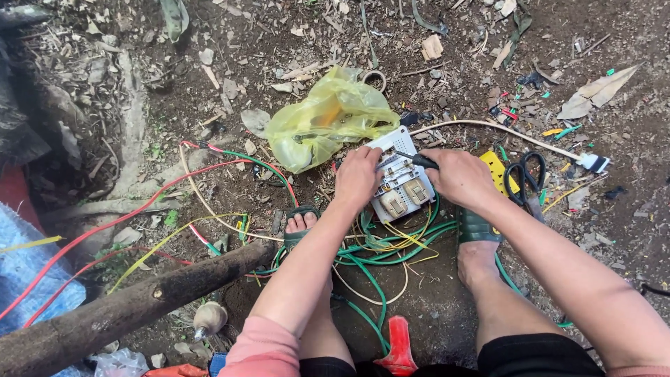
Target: A person is wiring or repairing an electrical circuit board on the ground using a screwdriver to secure connections.
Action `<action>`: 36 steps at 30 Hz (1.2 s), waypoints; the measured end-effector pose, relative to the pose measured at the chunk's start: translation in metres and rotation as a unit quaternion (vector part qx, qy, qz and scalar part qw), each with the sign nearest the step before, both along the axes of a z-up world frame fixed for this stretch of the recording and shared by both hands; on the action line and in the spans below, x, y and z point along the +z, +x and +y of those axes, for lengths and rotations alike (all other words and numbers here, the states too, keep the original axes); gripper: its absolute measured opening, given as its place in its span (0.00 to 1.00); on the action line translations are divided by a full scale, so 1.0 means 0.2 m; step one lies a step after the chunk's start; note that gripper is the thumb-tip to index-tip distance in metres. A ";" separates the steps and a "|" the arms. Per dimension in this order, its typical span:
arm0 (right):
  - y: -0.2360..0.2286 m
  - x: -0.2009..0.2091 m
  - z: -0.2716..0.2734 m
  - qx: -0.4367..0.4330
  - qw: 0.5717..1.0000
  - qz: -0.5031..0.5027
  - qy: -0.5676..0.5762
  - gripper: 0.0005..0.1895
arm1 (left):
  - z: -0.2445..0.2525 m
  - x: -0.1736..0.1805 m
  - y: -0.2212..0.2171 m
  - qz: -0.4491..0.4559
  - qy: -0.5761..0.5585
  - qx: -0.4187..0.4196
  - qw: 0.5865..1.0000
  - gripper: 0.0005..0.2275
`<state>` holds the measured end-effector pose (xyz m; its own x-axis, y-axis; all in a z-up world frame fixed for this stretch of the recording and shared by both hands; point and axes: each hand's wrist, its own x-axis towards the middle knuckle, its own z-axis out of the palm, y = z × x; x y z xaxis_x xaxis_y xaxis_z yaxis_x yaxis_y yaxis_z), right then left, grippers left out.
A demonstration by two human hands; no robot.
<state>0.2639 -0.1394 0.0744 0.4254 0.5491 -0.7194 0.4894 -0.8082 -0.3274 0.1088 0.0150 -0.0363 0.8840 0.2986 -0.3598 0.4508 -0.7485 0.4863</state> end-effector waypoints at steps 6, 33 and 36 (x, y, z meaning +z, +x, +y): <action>0.00 0.04 0.00 0.004 1.000 0.000 -0.011 0.24 | 0.00 -0.15 -0.01 -0.073 0.018 0.020 0.997 0.12; -0.02 -0.07 -0.06 0.008 1.000 0.008 -0.027 0.24 | -0.04 -0.14 -0.10 -0.064 -0.042 0.018 0.997 0.13; -0.03 -0.10 -0.06 -0.005 0.999 0.008 -0.036 0.24 | -0.04 -0.13 -0.10 -0.050 -0.045 0.009 0.998 0.14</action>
